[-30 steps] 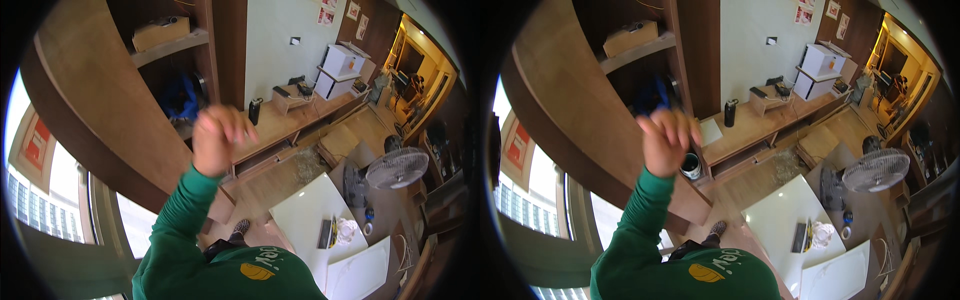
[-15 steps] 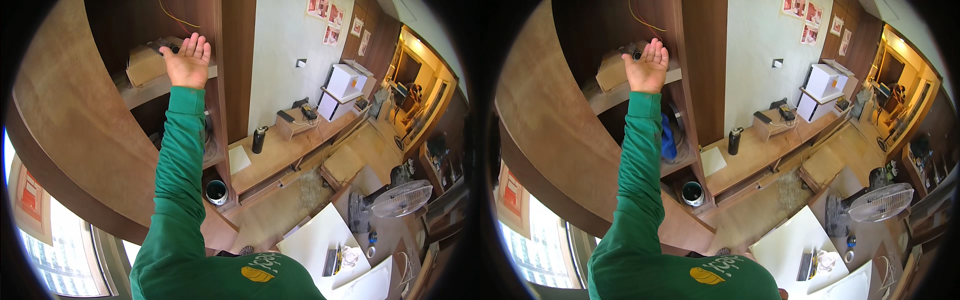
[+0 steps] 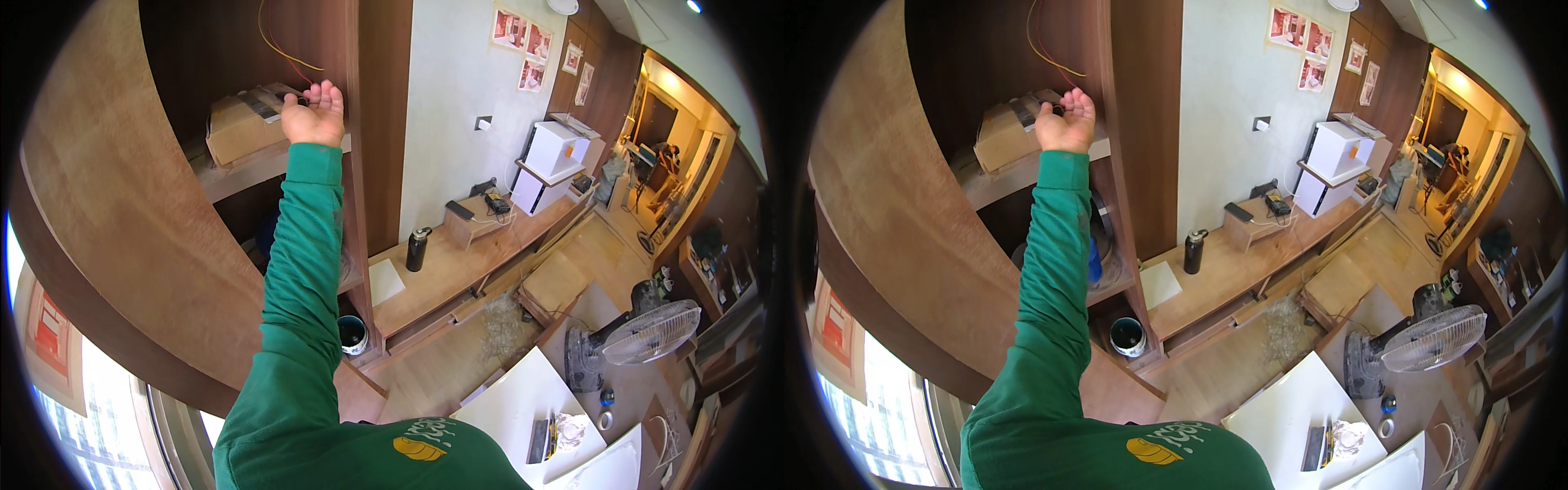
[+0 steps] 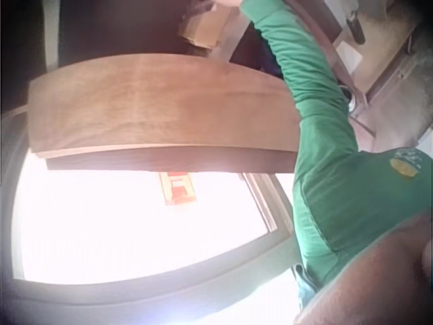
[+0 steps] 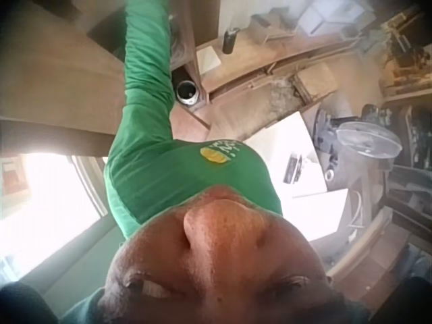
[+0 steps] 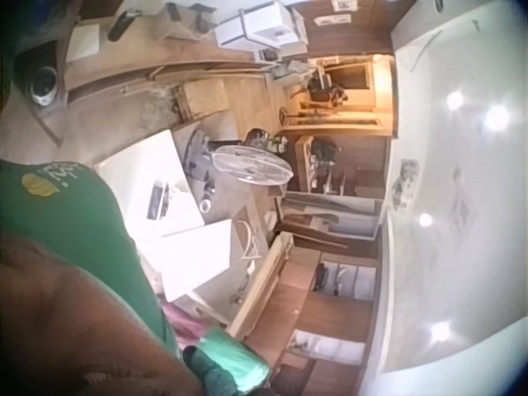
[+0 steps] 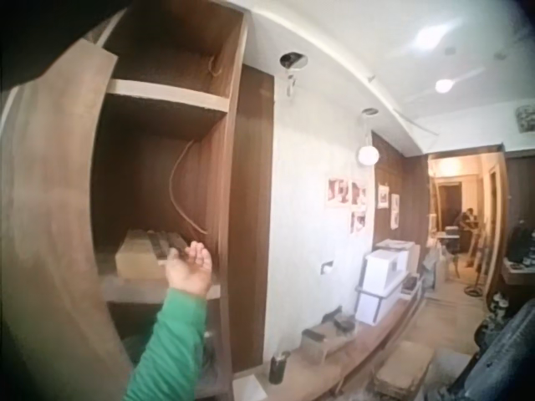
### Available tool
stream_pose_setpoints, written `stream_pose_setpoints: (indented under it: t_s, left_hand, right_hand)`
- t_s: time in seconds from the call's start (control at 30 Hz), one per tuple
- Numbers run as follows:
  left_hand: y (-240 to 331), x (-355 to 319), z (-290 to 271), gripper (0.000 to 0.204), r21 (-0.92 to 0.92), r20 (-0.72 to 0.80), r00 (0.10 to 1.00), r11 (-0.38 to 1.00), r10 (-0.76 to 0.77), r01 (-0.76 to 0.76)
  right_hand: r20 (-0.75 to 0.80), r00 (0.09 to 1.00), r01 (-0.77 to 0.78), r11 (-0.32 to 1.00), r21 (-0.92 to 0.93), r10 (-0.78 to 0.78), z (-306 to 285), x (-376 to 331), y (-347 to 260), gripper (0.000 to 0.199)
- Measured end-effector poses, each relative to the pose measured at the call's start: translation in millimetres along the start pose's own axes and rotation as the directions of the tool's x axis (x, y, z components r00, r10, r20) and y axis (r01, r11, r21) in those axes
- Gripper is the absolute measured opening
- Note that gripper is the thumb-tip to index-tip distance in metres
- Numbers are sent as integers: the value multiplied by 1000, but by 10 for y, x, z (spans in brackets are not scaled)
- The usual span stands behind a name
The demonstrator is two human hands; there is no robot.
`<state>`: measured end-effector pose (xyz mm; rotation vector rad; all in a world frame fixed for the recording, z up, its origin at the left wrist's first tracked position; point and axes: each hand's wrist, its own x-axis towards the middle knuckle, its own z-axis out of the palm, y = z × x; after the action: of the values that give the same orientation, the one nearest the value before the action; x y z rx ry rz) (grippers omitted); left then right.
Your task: The person uses a file to smooth the edges of a white wood panel and then uses a sanding block to further smooth the same edges.
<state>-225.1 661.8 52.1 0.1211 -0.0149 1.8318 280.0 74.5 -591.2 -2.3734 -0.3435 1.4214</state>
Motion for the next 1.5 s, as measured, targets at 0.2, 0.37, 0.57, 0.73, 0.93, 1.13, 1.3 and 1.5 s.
stream_pose_setpoints:
  t_s: [0.2, 0.37, 0.57, 0.73, 0.93, 1.13, 1.3, 1.5]
  left_hand:
    - [-471, -521, -73, 30, 490, 260, 956, 835, 134, -250]
    - [-1512, -1846, -697, 30, 592, 476, 880, 735, 11, -330]
    - [-1360, -3678, -1953, 65, 808, 556, 574, 554, -602, -201]
    - [-1867, -4693, -2584, 49, 935, 352, -76, 355, -933, -22]
    - [-2407, -5856, -2688, 36, 882, 135, -579, 364, -804, -300]
    - [-2903, -7152, -3111, 58, 951, 41, -757, 258, -652, -171]
    - [-3139, -7885, -4244, 59, 907, -418, -450, -387, -789, -163]
    - [-3473, -8531, -4971, 59, 646, -706, -232, -742, -670, 177]
  right_hand:
    - [-8, 1000, 13, 1000, 13, -13, 111, -63, 226, 43]
    - [-55, 947, 271, 879, -392, -317, 59, -631, 1473, 44]
    - [-88, 932, 352, 936, -12, -352, -133, -1987, -375, 64]
    - [-302, 609, 732, 372, 571, -734, -752, -3432, -1033, 64]
    - [-672, 730, 625, -275, 730, -125, -1199, -3578, -778, 42]
    - [-555, 818, 575, -252, 778, 153, -1719, -3318, 1021, 34]
    - [-358, 869, 415, -107, 904, 342, -2196, -3290, 2737, 29]
    - [-197, 824, 325, -158, 932, 531, -2250, -3111, 4134, 29]
